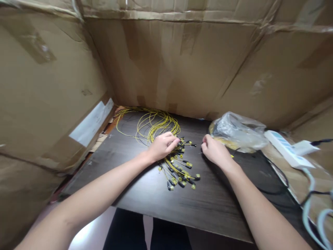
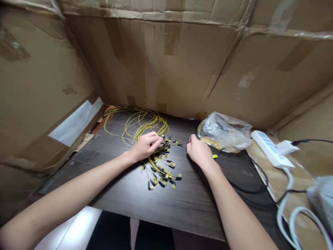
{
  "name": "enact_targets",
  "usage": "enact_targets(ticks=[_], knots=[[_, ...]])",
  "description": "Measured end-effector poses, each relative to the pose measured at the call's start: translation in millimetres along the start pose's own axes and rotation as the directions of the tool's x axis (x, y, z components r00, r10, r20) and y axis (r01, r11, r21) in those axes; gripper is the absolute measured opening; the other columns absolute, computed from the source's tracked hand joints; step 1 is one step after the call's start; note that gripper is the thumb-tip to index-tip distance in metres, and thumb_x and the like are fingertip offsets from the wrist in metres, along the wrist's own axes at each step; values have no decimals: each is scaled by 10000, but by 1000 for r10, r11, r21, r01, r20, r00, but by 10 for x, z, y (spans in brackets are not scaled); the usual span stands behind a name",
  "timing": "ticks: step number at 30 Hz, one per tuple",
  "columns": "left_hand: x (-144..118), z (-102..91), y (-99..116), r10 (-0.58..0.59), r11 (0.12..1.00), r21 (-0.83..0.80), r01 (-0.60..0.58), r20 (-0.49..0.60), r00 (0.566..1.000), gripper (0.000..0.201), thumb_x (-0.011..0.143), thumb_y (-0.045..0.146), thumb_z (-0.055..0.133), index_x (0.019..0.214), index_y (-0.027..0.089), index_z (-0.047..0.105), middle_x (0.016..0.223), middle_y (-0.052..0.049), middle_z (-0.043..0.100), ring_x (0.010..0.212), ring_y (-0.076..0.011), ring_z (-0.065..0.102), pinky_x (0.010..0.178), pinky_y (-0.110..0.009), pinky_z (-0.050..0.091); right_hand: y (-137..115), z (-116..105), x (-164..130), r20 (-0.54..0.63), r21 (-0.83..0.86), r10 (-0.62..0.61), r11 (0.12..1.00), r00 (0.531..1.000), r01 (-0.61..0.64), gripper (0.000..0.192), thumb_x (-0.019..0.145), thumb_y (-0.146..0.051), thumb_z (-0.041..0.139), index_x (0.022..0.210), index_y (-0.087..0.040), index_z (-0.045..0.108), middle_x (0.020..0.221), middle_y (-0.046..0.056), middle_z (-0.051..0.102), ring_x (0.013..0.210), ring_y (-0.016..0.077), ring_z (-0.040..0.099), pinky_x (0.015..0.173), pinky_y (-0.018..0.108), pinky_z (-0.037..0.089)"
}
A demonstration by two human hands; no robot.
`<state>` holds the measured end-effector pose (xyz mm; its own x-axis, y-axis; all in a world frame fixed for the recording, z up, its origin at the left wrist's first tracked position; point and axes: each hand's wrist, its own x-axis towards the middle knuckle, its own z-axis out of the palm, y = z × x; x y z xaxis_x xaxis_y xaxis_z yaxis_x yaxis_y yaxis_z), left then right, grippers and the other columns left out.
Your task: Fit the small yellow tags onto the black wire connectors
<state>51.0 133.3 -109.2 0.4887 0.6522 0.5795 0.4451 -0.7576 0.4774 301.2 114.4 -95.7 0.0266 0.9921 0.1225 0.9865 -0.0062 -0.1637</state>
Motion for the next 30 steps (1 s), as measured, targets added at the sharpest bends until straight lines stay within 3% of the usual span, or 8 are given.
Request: enact_targets(ticks=[4, 9, 13, 22, 26, 30], knots=[[-27, 32, -34, 17, 1000, -8, -16, 17, 1000, 249, 1006, 277, 541, 988, 162, 761, 872, -77, 676, 804, -171, 657, 779, -302, 543, -88, 52, -5, -240, 193, 10, 980, 971, 38, 252, 926, -234, 441, 1052, -172, 650, 732, 89, 686, 647, 253, 635, 632, 328, 396], [-47, 53, -43, 3, 998, -69, -3, 11, 1000, 215, 968, 255, 619, 1104, 156, 754, 915, -74, 670, 757, -148, 642, 741, -283, 553, -352, 116, -89, -416, 470, -102, 827, 904, 309, 241, 917, -287, 444, 965, -186, 657, 809, 79, 695, 675, 222, 624, 653, 327, 458], [-46, 36, -51, -8, 994, -108, 8, 0, 1000, 206, 943, 233, 653, 1102, 156, 759, 953, -77, 659, 757, -139, 637, 719, -275, 551, -498, 196, -117, -435, 554, -176, 721, 883, 416, 208, 920, -264, 469, 928, -183, 660, 876, 79, 703, 741, 213, 645, 687, 323, 490], [-3, 11, -26, -37, 992, -121, 40, 32, 999, 143, 907, 205, 691, 1040, 169, 730, 847, -37, 717, 733, -142, 668, 711, -267, 560, -524, 222, -116, -337, 679, -146, 647, 930, 348, 167, 924, -294, 558, 1011, -184, 649, 856, 55, 733, 651, 177, 641, 630, 292, 487], [3, -4, -13, -69, 986, -149, 74, 40, 997, 122, 911, 204, 685, 1019, 154, 715, 872, -41, 731, 734, -139, 677, 673, -245, 558, -546, 207, -128, -335, 709, -137, 615, 932, 345, 133, 934, -300, 551, 981, -190, 609, 877, 58, 743, 678, 175, 665, 631, 277, 488], [-2, -8, -23, -16, 994, -108, 20, 34, 999, 168, 946, 210, 641, 1084, 177, 731, 932, -53, 717, 802, -148, 671, 723, -259, 560, -555, 208, -141, -345, 708, -154, 605, 926, 365, 146, 952, -307, 529, 982, -195, 617, 874, 52, 744, 700, 179, 681, 640, 273, 495]])
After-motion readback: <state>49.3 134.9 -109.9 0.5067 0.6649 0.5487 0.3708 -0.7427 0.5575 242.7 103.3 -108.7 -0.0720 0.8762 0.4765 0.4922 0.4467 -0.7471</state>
